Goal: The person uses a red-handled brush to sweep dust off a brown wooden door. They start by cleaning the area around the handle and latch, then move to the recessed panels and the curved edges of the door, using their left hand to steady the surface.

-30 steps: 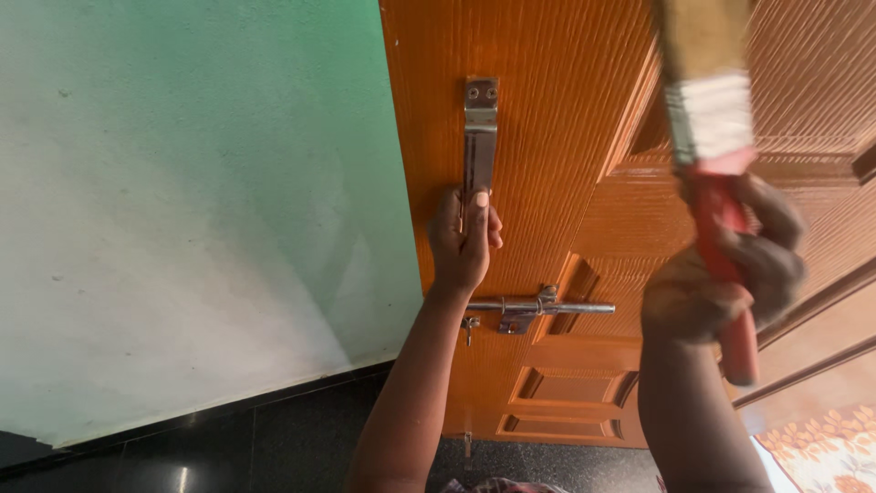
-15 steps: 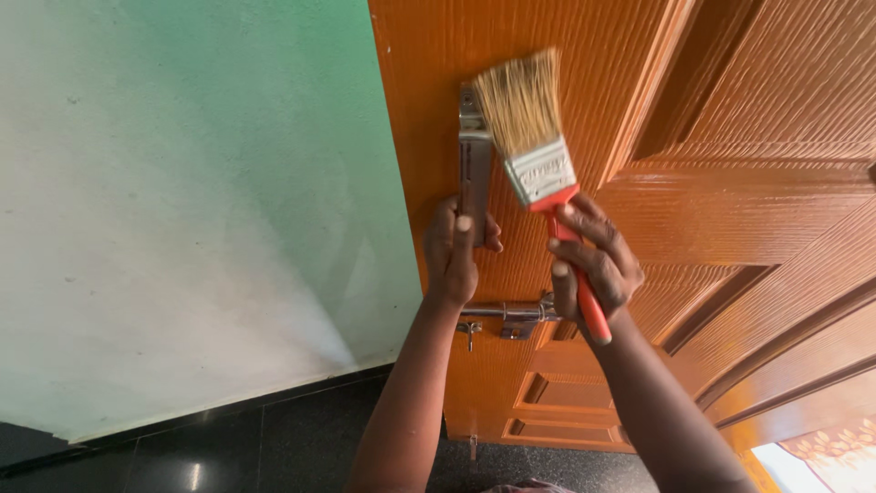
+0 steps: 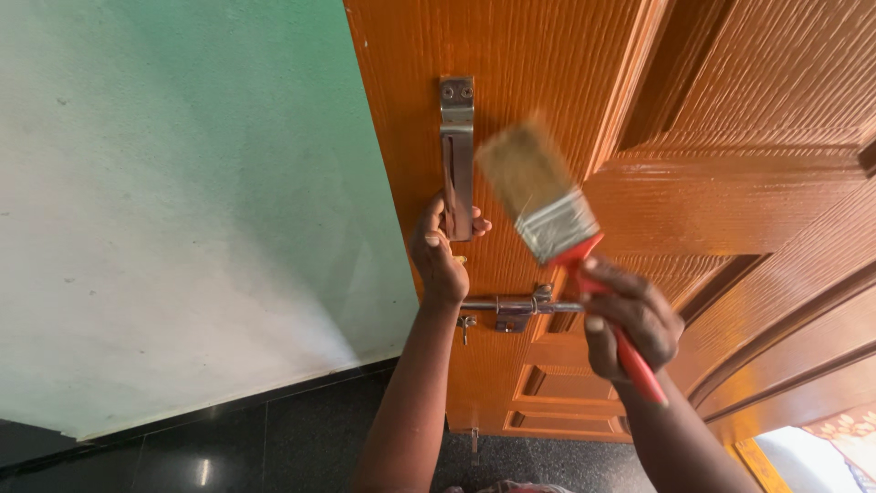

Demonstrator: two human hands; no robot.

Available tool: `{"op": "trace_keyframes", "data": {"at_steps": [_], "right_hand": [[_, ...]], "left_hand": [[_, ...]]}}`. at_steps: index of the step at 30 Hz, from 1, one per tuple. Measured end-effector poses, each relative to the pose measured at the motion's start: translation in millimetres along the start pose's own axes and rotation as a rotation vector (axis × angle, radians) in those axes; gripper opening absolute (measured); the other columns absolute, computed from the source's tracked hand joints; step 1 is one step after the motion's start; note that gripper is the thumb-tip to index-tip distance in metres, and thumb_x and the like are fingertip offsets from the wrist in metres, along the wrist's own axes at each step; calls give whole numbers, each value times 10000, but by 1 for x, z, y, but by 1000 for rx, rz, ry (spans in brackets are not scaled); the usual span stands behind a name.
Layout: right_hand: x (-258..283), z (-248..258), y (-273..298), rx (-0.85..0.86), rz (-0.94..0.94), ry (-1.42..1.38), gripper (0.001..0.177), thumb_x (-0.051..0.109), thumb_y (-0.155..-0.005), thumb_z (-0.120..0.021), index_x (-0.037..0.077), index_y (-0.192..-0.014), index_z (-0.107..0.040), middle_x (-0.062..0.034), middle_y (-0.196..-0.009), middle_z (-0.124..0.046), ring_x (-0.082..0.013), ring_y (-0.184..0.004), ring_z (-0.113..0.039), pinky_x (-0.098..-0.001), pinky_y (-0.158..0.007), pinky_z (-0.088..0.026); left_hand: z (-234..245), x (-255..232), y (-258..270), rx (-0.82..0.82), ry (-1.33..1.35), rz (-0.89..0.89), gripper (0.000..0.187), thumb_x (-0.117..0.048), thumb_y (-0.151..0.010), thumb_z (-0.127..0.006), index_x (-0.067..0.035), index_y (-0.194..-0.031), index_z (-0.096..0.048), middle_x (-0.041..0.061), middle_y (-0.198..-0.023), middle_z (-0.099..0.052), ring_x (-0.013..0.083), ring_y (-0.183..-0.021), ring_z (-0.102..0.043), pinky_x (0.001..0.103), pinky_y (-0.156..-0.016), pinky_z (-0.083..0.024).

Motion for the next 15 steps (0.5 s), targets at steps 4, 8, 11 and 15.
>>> {"op": "trace_keyframes", "data": {"at_steps": [4,8,11,15], "right_hand": [[-4,-17,-26,127,-50,144,174,146,-969,-653,-21,-964,-704,-219,-1170,-714,-321,-1079,-745,-391,-931,-650],[-8,-26,-12,154,-50,123,120,104,-957,-650,6,-923,-711,-198,-1122,-732,-312,-1069,-751,-409,-918,-664],[-12,-16,12,201,-107,110,106,87,-934,-644,30,-872,-708,-187,-1079,-753,-269,-1008,-771,-380,-850,-680],[-17,16,10,192,-170,-41,131,74,-942,-639,36,-839,-710,-160,-1016,-775,-200,-896,-817,-283,-702,-644]], "left_hand": [[-1,-4,-1,17,8,-8,1102,-893,-899,-321,78,-1380,-518,140,-1036,-676,226,-903,-723,388,-821,-605],[3,-8,2,78,50,-23,1086,-879,-938,-290,74,-1396,-536,120,-1072,-669,215,-945,-712,354,-868,-595],[10,5,2,25,44,-29,1024,-831,-967,-286,66,-1395,-533,120,-1177,-649,208,-1028,-692,364,-882,-601],[25,26,4,-162,-227,81,999,-752,-1038,-228,48,-1459,-654,169,-1073,-647,154,-732,-423,329,-634,-384]]}}
Point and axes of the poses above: each hand's wrist, its own y-axis away from the middle knuckle, its own z-axis out of the back of the hand, x = y × z, the point moved 6 cm from there along -y, towards the middle knuckle
